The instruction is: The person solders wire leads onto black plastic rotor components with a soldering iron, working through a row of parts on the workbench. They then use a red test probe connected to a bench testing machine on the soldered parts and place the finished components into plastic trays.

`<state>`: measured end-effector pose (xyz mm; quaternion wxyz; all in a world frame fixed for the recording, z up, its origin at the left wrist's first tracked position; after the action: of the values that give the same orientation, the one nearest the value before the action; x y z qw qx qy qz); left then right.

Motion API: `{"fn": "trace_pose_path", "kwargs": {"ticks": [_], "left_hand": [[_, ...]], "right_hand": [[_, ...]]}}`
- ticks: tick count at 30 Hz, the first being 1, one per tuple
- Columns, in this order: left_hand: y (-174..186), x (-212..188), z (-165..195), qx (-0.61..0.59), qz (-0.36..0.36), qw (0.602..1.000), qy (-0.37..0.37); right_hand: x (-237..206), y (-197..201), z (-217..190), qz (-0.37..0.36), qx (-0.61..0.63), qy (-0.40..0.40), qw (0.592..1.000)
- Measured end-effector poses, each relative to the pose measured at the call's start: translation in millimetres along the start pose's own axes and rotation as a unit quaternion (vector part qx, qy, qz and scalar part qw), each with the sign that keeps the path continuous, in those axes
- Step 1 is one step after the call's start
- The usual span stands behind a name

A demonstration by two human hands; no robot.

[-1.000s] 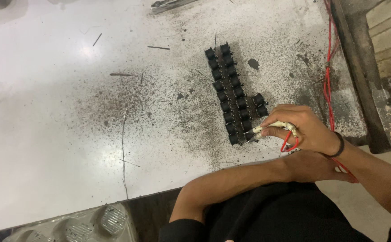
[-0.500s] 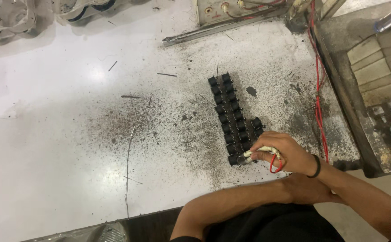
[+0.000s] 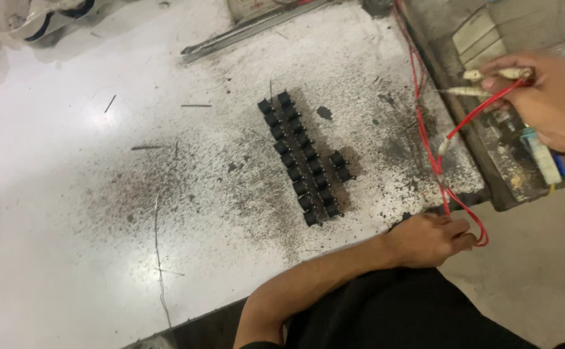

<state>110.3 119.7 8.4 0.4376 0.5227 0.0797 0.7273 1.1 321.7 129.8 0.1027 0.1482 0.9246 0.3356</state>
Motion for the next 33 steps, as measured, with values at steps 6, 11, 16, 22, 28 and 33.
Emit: {"fn": "trace_pose_path", "kwargs": {"ticks": [6,11,16,22,28,33], "left_hand": [[47.3,25.5,2.3,-0.106,0.171,0.959,0.198],[75.3,43.5,-7.6,-0.136,0.24,0.91,0.31],[92.8,49.1,-11.9,-0.118,0.256,0.908,0.31],[109.8,62.7,-11.4,-0.122,0.243,0.904,0.331],[148.9,55.0,40.7,-0.126,0.17,0.939,0.271],[201.1,-33.6,86.7,0.199,0.133,0.947,0.214]], "right_hand": [[-49.5,-1.3,33.3,-0.097,-0.241,-0.047,0.965],[-75.4,-46.2,33.5,-0.193,-0.09,0.115,0.97],[-66.7,-68.3,39.5,-0.212,-0.131,0.205,0.947],[-62.0,-74.4,50.7,-0.283,0.02,0.067,0.956],[-12.7,-15.6,31.8,-0.248,0.132,0.01,0.96],[96.4,124.8,-50.9,0.018,0.057,0.104,0.993]]}}
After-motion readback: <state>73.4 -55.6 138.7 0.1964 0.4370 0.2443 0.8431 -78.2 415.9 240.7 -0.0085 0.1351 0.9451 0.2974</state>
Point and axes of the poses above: each hand's wrist, its own x-axis towards the middle knuckle, its own y-axis out of the back of the hand, z = x × y, the point moved 4 cm from there along x, towards the middle knuckle, and after that the axes turned 9 degrees about -y, right-handed, at the moved point
